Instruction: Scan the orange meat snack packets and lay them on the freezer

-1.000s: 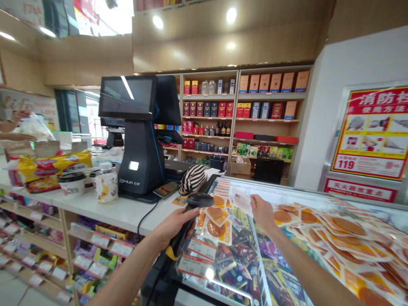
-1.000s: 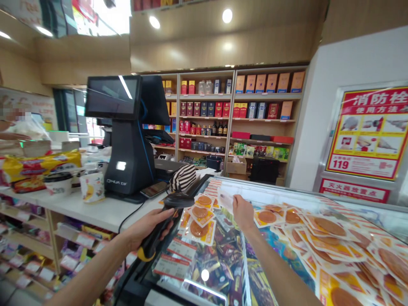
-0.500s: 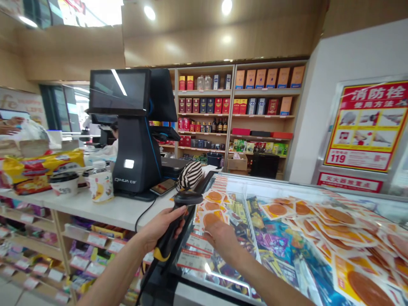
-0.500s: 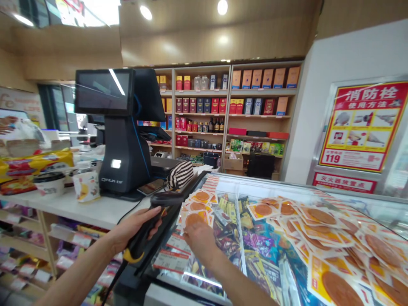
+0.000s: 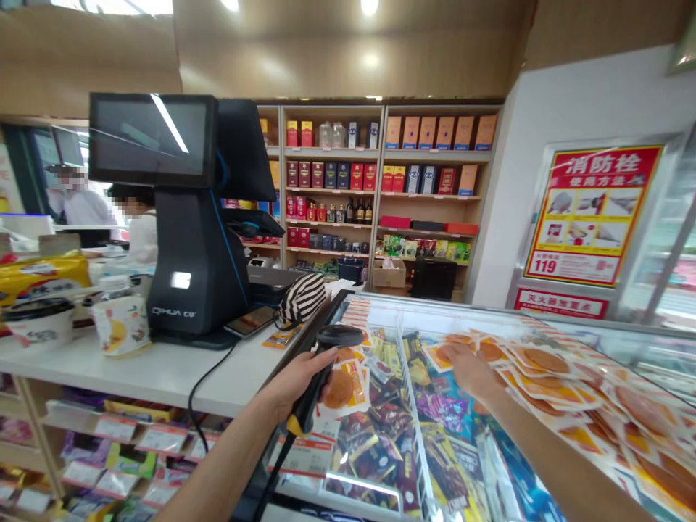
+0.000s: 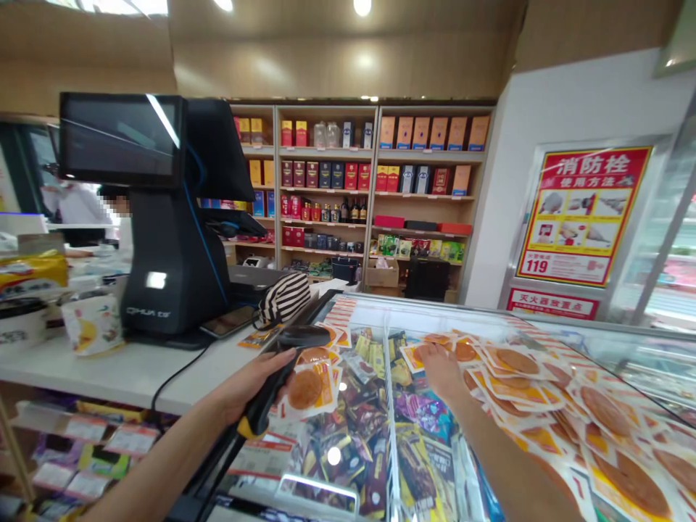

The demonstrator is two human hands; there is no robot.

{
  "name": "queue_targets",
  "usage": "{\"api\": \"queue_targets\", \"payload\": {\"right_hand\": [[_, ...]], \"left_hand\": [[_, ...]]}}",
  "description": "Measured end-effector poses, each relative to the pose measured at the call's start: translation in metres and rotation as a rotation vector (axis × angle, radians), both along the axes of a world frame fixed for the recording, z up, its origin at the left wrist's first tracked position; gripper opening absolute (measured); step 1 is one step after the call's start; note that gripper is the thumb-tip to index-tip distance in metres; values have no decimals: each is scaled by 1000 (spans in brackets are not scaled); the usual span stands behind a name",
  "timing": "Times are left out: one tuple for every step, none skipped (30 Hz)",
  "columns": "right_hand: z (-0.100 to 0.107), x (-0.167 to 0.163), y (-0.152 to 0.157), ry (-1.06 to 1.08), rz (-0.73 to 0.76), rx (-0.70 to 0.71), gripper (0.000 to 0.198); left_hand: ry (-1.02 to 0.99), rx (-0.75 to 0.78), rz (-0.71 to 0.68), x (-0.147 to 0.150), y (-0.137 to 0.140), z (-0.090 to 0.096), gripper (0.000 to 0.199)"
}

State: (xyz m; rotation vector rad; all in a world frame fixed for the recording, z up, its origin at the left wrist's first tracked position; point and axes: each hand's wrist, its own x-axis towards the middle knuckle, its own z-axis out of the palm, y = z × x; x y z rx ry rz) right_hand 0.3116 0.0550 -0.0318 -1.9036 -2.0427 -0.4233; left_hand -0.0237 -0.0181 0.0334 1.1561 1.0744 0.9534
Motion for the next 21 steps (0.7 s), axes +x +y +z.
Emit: {"api": "queue_targets", "payload": {"right_hand": [[-2, 4, 1, 16, -2, -5, 40], [-2, 7, 2, 37, 3, -8, 37], [-2, 8, 3, 63, 10, -8, 33], [-1, 9, 4, 94, 14, -3, 30], [1, 8, 5, 130, 10, 9, 29], [4, 8, 7, 172, -2, 26, 29], [7, 7, 9, 219, -19, 46, 31], [10, 6, 11, 270, -37, 67, 33], [14, 5, 13, 325, -50, 83, 35], [16, 3, 14, 382, -54, 93, 36], [18, 0, 16, 440, -49, 97, 36], [19, -3, 17, 499, -38, 98, 36], [18, -7, 17, 557, -26, 98, 36], [17, -11, 17, 613, -14, 99, 37], [16, -14, 17, 666, -3, 101, 38], [14, -18, 18, 715, 6, 104, 40], [12, -21, 18, 760, 15, 107, 41], [10, -23, 19, 799, 23, 111, 42], [8, -25, 20, 832, 29, 116, 42], [7, -26, 21, 859, 31, 126, 43], [6, -26, 23, 879, 29, 139, 43]], "left_hand": [[4, -6, -8, 4, 1, 1, 36], [6, -13, -18, 8, 1, 2, 35], [7, -17, -27, 11, 1, 3, 34], [7, -19, -36, 14, 1, 3, 34], [7, -16, -43, 16, 0, 3, 33], [4, -6, -51, 18, 0, 2, 33], [-4, 9, -64, 19, 0, 1, 32], [-13, 24, -84, 19, 0, -1, 32], [-26, 39, -112, 19, -1, -2, 32], [-39, 52, -142, 20, -1, -3, 32], [-51, 62, -168, 19, -2, -4, 33], [-60, 67, -189, 19, -3, -5, 33], [-66, 70, -201, 19, -4, -5, 34], [-69, 74, -206, 19, -5, -4, 35], [-69, 76, -207, 18, -7, -3, 35], [-66, 75, -209, 17, -8, -2, 35], [-65, 75, -212, 17, -10, -2, 36], [-62, 74, -214, 16, -11, -1, 36], [-56, 70, -217, 16, -12, 1, 36], [-49, 63, -220, 16, -14, 2, 37], [-41, 58, -224, 16, -15, 3, 37]]}}
